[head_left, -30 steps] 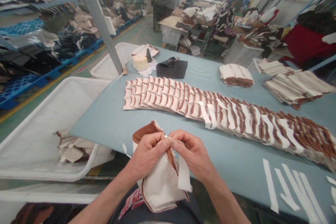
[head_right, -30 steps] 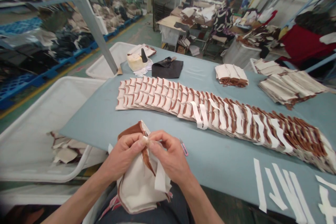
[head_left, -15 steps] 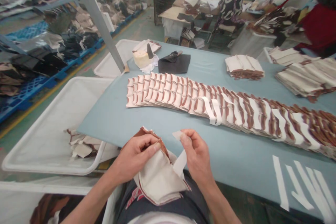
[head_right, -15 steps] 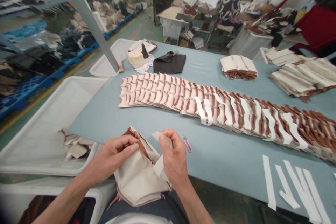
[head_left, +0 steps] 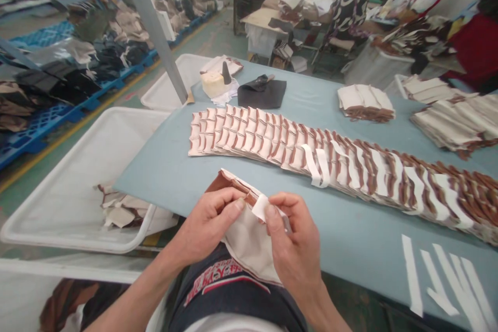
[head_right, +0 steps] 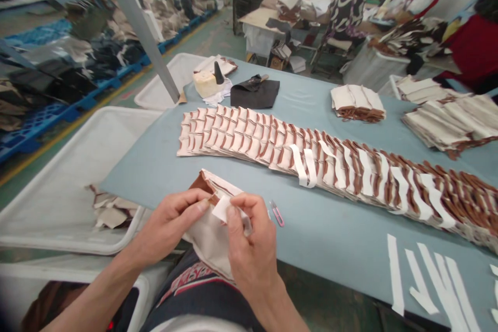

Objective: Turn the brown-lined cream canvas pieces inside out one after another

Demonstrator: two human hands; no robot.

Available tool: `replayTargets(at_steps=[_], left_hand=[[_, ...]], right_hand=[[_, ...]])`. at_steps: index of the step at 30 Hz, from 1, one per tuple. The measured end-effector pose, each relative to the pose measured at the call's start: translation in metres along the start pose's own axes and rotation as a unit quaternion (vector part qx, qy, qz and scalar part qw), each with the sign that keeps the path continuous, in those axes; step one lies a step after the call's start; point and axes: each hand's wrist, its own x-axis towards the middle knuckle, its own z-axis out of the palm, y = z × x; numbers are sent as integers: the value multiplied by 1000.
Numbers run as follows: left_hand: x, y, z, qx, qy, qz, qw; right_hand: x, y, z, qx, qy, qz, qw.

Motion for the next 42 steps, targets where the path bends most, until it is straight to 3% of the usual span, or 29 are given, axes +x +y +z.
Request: replayTargets(at_steps=[4, 15, 23, 31, 36, 39, 42], left_hand=[[2, -1, 4, -1, 35, 22, 999], [-2, -23, 16, -22, 112, 86, 990], [-5, -36, 18, -44, 117, 98, 987], [1, -26, 22, -74, 117, 82, 987], [3, -23, 23, -26, 141, 79, 987], [2, -24, 17, -5, 135, 81, 987], [-1, -24, 9, 2, 120, 85, 989]], right_hand=[[3, 2, -1, -66, 10, -47, 997], [2, -4, 10, -139, 47, -82, 986], [-1, -5, 11, -172, 50, -108, 978], [-3, -2, 12, -187, 47, -113, 975], [-4, -1, 13, -197, 46, -107, 973], [-3, -3, 7, -188, 12, -92, 978], [1, -9, -4, -189, -66, -54, 978]])
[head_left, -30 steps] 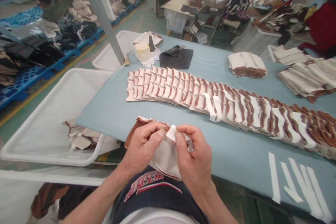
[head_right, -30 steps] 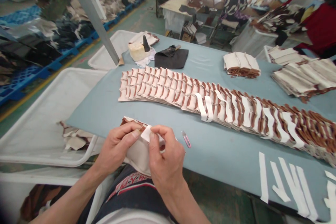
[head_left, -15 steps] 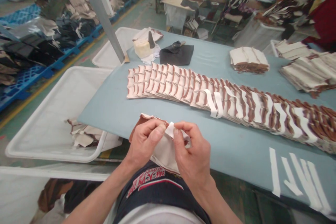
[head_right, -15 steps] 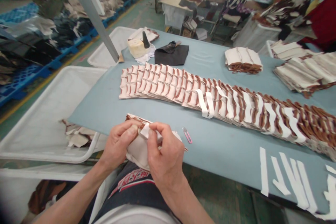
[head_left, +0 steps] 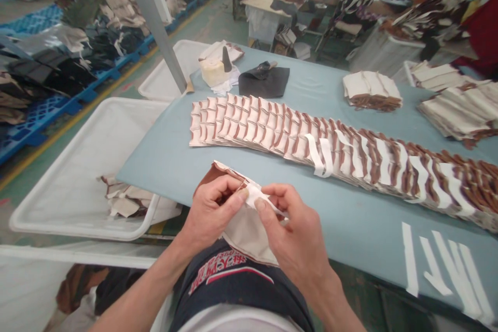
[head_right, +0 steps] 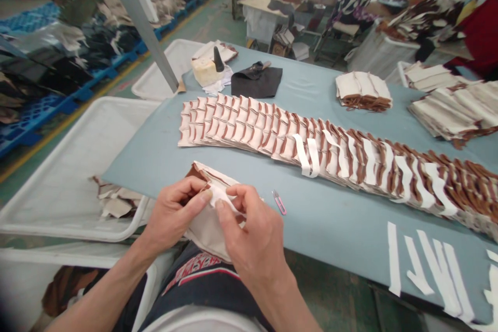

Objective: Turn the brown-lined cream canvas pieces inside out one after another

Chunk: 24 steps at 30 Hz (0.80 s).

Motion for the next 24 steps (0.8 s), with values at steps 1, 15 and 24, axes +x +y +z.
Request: replayTargets(at_steps=[1, 15, 24], left_hand=[[0, 0, -3, 3, -8, 2, 1000], [-7, 4, -5, 14, -51, 42, 998], [-7, 7, -5, 52, -58, 61, 995]], right_hand=[[2, 0, -5, -6, -18, -1, 1000], [25, 3, -11, 109, -110, -73, 985], [18, 4, -6, 75, -98, -72, 990]])
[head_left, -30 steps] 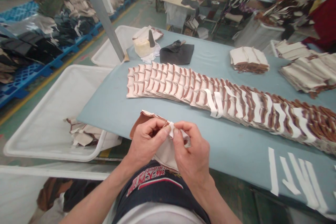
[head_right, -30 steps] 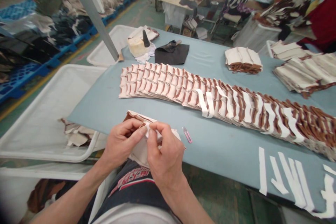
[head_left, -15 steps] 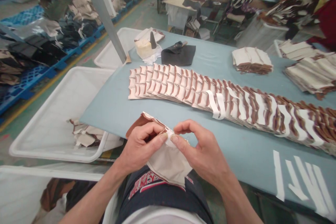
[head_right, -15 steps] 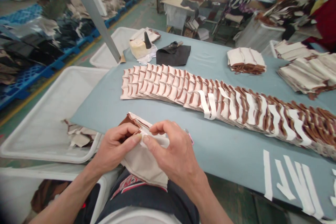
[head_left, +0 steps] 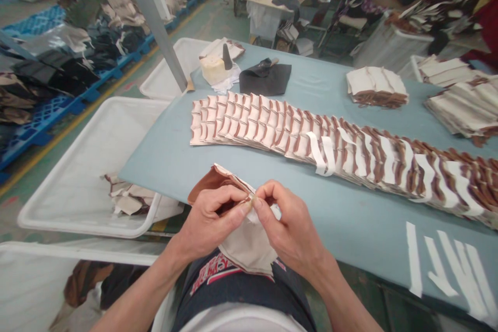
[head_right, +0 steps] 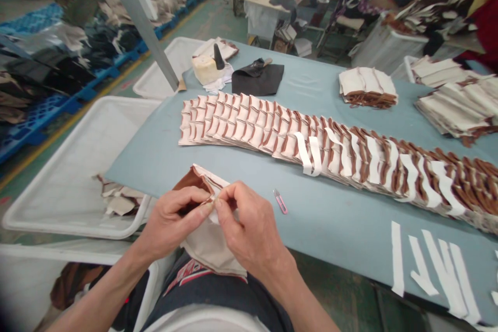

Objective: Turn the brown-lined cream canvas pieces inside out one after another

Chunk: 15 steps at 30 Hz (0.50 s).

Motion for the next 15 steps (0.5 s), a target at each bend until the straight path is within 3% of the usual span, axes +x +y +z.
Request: replayTargets(at_steps=[4, 8, 15], left_hand=[[0, -1, -3, 21, -47, -12, 999], [-2, -6, -4, 22, -79, -38, 996], [-8, -15, -3, -38, -53, -59, 996]], right_hand=[[-1, 3, 1, 27, -7, 61, 998], [1, 11, 0, 106, -56, 121, 985], [7, 21, 1, 226, -147, 168, 948]])
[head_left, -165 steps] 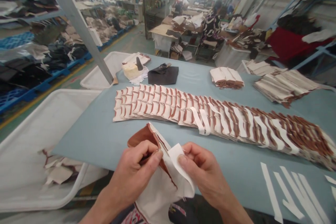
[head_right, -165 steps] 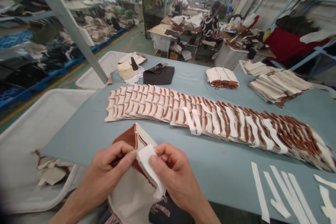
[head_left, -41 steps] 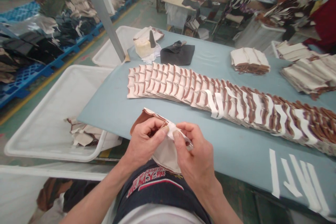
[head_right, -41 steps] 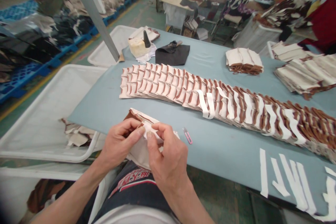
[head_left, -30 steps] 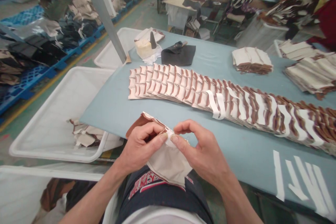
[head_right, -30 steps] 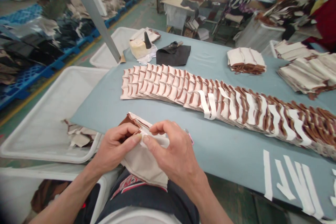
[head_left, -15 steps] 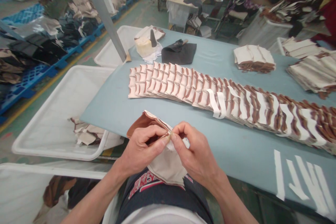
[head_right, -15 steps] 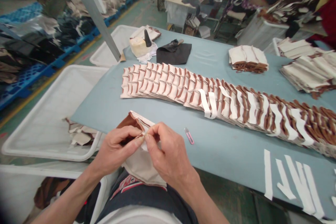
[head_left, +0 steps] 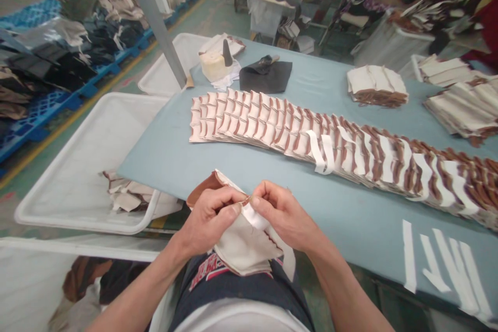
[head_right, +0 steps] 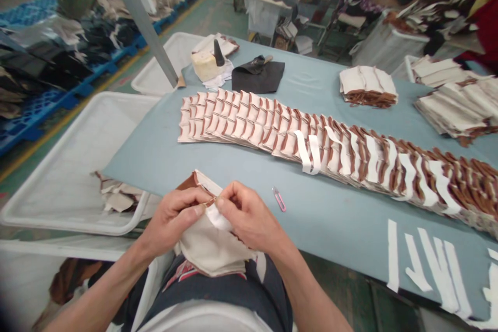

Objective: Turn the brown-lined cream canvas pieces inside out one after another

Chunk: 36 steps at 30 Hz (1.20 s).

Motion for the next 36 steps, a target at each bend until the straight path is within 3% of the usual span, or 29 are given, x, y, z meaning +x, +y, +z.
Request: replayTargets(at_steps=[4, 9, 14, 18, 24, 27, 29, 31, 36], left_hand=[[-1, -2, 1, -40, 16, -14, 999], [0, -2, 5, -108, 38, -56, 992], [5, 5, 10, -117, 55, -35, 991], [14, 8, 8, -113, 36, -23, 993], [32, 19, -7, -56, -30, 11, 998], [39, 37, -14, -18, -86, 47, 995], [43, 48, -18, -3, -103, 71, 992], [47, 57, -22, -1, -109, 85, 990], [51, 66, -26, 3, -108, 120, 987]], right_hand=[[2, 12, 6, 143, -43, 60, 987], [0, 24, 21, 277, -52, 111, 953], [-5, 20, 28, 297, -31, 82, 951], [-6, 10, 22, 270, -16, 50, 961], [2, 2, 4, 134, 4, -42, 990], [4, -2, -9, 28, 86, -102, 991], [3, -11, -19, -32, 146, -188, 971], [1, -26, -27, -101, 155, -280, 942], [2, -66, -33, -290, 43, -406, 866]])
